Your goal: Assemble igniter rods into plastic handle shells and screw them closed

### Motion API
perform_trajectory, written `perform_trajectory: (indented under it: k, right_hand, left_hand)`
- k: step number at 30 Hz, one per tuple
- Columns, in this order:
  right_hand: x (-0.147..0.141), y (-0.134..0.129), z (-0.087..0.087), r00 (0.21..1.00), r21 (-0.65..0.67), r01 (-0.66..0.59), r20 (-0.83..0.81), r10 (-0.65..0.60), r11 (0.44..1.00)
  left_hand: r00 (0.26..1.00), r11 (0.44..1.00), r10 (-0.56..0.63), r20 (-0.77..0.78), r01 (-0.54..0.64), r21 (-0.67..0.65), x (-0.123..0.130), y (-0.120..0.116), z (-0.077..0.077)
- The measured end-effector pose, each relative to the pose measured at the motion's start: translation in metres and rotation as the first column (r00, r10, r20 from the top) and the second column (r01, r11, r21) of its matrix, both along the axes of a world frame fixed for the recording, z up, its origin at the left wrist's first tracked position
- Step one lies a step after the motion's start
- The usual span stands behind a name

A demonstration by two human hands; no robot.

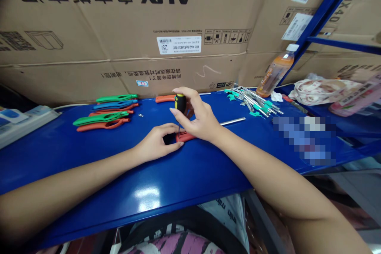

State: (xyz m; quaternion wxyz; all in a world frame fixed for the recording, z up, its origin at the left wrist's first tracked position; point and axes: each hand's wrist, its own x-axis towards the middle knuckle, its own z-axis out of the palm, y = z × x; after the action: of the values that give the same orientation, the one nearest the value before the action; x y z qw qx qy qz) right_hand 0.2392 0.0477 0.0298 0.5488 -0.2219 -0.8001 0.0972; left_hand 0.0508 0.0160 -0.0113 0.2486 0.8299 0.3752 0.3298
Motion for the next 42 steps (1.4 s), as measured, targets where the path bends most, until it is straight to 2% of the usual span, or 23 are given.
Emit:
perform_trajectory:
  k: [6, 13, 15, 17, 19, 23, 24, 29, 30, 33, 34, 36, 38, 39, 42]
  right_hand:
    - [0.003, -0.004, 0.009, 0.987, -0.092, -0.118, 0.1, 0.127, 0.989]
    - [0.005, 0.0, 0.014, 0.99, 0.057, 0.016, 0.138, -0.024, 0.998]
    - [0.007, -0.001, 0.018, 0.986, 0.002, -0.027, 0.164, 0.026, 1.0]
    - [0.008, -0.002, 0.021, 0.979, -0.113, -0.102, 0.166, 0.12, 0.988]
    - [0.009, 0.0, 0.022, 0.979, -0.175, -0.121, 0.139, 0.146, 0.977]
    - [0.011, 0.006, 0.019, 0.993, -0.042, 0.052, 0.106, -0.047, 0.998]
    - [0.011, 0.007, 0.018, 0.993, -0.026, 0.063, 0.104, -0.06, 0.998]
    - [0.011, 0.01, 0.018, 0.984, -0.183, -0.137, 0.089, 0.155, 0.974]
    - [0.011, 0.01, 0.019, 0.988, -0.168, -0.116, 0.084, 0.132, 0.979]
    - [0.013, 0.008, 0.021, 0.995, -0.015, 0.023, 0.1, -0.022, 1.0]
    - [0.013, 0.007, 0.022, 0.993, 0.007, 0.026, 0.116, -0.026, 1.0]
    - [0.013, 0.006, 0.022, 0.987, -0.061, -0.071, 0.141, 0.08, 0.996]
    - [0.011, 0.004, 0.021, 0.972, -0.174, -0.184, 0.111, 0.206, 0.967]
    - [0.011, 0.004, 0.02, 0.972, -0.195, -0.199, 0.087, 0.219, 0.96]
    - [0.01, 0.003, 0.021, 0.994, -0.081, -0.072, 0.082, 0.079, 0.994]
  left_hand:
    - [0.999, 1.0, -0.028, 0.022, 0.027, 0.014, 0.0, 0.0, 0.0]
    - [1.0, 1.0, 0.002, -0.006, -0.002, 0.01, -0.001, 0.0, -0.001]
    - [1.0, 1.0, -0.008, 0.004, 0.008, 0.006, -0.001, 0.0, -0.001]
    - [1.0, 1.0, -0.021, 0.018, 0.021, 0.0, 0.0, 0.0, -0.001]
    - [0.999, 1.0, -0.025, 0.026, 0.025, -0.005, 0.0, 0.0, -0.001]
    - [0.999, 1.0, -0.021, 0.025, 0.021, -0.001, 0.0, 0.0, 0.0]
    - [1.0, 1.0, -0.021, 0.023, 0.021, 0.001, 0.0, 0.0, 0.0]
    - [1.0, 1.0, -0.024, 0.013, 0.024, 0.008, 0.0, 0.0, 0.001]
    - [1.0, 1.0, -0.024, 0.013, 0.024, 0.011, 0.0, 0.0, 0.001]
    - [1.0, 1.0, -0.021, 0.015, 0.021, 0.019, 0.0, 0.0, 0.001]
    - [1.0, 1.0, -0.021, 0.017, 0.021, 0.02, 0.0, 0.0, 0.001]
    - [1.0, 1.0, -0.022, 0.018, 0.022, 0.016, 0.0, 0.0, 0.001]
    - [1.0, 1.0, -0.023, 0.019, 0.022, 0.008, 0.0, -0.001, 0.002]
    - [1.0, 1.0, -0.024, 0.019, 0.024, 0.003, 0.0, -0.001, 0.002]
    - [0.999, 1.0, -0.029, 0.021, 0.029, -0.001, 0.0, -0.001, 0.002]
